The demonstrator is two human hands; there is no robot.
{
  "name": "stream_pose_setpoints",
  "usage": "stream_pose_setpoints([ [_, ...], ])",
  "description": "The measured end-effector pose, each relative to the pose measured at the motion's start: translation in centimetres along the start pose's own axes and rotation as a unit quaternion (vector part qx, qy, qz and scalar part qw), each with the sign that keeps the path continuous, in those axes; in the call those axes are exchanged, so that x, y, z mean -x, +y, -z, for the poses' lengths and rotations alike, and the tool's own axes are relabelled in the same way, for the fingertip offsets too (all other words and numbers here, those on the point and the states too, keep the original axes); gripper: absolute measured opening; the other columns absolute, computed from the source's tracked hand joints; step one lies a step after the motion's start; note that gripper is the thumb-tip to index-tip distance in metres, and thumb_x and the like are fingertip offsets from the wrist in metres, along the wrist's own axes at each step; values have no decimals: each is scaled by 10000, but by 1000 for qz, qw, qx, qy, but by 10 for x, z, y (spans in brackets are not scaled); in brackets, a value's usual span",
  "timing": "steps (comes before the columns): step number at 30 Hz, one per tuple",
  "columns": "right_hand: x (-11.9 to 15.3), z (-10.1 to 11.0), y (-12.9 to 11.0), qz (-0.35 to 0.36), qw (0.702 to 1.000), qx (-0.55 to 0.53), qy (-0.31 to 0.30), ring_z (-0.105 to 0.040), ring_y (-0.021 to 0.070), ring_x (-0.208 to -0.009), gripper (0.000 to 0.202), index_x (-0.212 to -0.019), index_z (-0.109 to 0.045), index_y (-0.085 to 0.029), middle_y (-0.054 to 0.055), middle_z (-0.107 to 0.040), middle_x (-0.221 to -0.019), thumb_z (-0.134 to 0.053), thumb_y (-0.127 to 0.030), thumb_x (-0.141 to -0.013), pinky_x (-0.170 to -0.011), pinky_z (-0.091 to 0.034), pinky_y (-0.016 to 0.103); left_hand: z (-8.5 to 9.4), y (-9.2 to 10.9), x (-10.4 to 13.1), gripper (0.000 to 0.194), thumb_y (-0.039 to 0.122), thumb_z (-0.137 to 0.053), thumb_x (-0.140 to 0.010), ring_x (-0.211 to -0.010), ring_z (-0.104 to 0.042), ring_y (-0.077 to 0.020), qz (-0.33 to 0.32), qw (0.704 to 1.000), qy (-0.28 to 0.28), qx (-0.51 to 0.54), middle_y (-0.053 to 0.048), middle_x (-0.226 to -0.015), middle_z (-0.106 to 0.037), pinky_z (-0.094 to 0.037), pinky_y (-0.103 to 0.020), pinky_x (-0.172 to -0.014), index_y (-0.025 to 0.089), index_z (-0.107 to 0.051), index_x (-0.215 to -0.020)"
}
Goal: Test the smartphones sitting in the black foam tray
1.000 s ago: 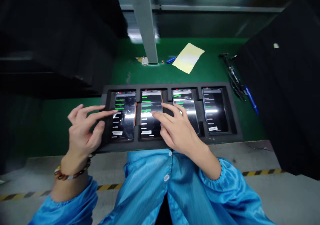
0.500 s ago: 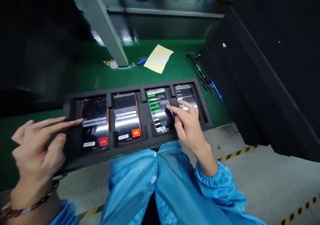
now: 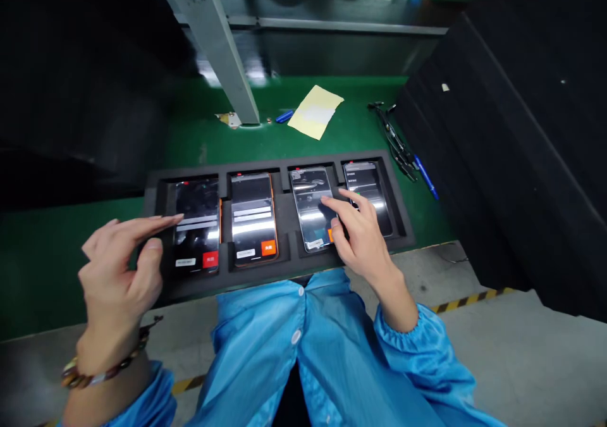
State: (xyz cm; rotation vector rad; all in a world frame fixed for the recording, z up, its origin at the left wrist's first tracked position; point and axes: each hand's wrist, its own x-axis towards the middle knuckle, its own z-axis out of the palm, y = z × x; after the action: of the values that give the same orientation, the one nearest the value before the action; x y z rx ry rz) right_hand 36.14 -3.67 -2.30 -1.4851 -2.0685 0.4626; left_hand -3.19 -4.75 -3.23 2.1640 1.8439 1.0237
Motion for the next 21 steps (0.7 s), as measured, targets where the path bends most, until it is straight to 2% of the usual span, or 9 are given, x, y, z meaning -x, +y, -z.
stream_pose_setpoints([
  [6,-6,-13,-4,-55,996,72,24,-494,370,-1525,463,-1556,-569,-242,117,-678,-1545,-535,-390,-1119,-1258,-385,634,0,-2,2,354,339,-525,-1101,-1286,-662,-303,31,999,-1,14,-131,-1274,-780,-413,-568,-1286,203,-767,-1321],
  [9,-12,-19,-14,-71,996,53,23,-520,366,-1504,471,-1539,-578,-228,143,-678,-1524,-541,-434,-1117,-1275,-363,655,0,-2,3,353,346,-521,-1103,-1287,-658,-302,34,999,-3,16,-119,-1279,-779,-413,-566,-1284,221,-768,-1322],
  [13,-15,-17,-31,-134,989,-50,37,-549,346,-1481,456,-1519,-585,-290,134,-659,-1525,-543,-490,-1112,-1264,-420,664,0,-2,3,345,349,-515,-1108,-1284,-659,-288,44,999,-2,17,-95,-1269,-783,-424,-555,-1278,242,-768,-1316],
  [16,-13,-16,-39,-135,975,-164,64,-545,325,-1518,462,-1530,-552,-313,131,-600,-1593,-574,-482,-1101,-1289,-445,620,0,-2,3,342,337,-512,-1110,-1310,-652,-281,55,998,-7,20,-83,-1295,-780,-412,-561,-1298,237,-761,-1323],
  [19,-10,-24,-41,-105,947,-293,77,-549,314,-1548,524,-1600,-437,-325,136,-537,-1671,-540,-460,-1105,-1266,-499,574,0,-1,3,344,329,-506,-1107,-1306,-660,-281,54,998,-9,29,-79,-1312,-777,-409,-567,-1304,245,-759,-1326],
  [21,-11,-31,-38,-122,928,-349,50,-590,313,-1520,585,-1670,-330,-340,135,-522,-1700,-467,-490,-1122,-1199,-563,562,0,-2,4,345,329,-502,-1105,-1301,-664,-283,58,998,-10,37,-75,-1310,-777,-416,-558,-1296,261,-758,-1327],
])
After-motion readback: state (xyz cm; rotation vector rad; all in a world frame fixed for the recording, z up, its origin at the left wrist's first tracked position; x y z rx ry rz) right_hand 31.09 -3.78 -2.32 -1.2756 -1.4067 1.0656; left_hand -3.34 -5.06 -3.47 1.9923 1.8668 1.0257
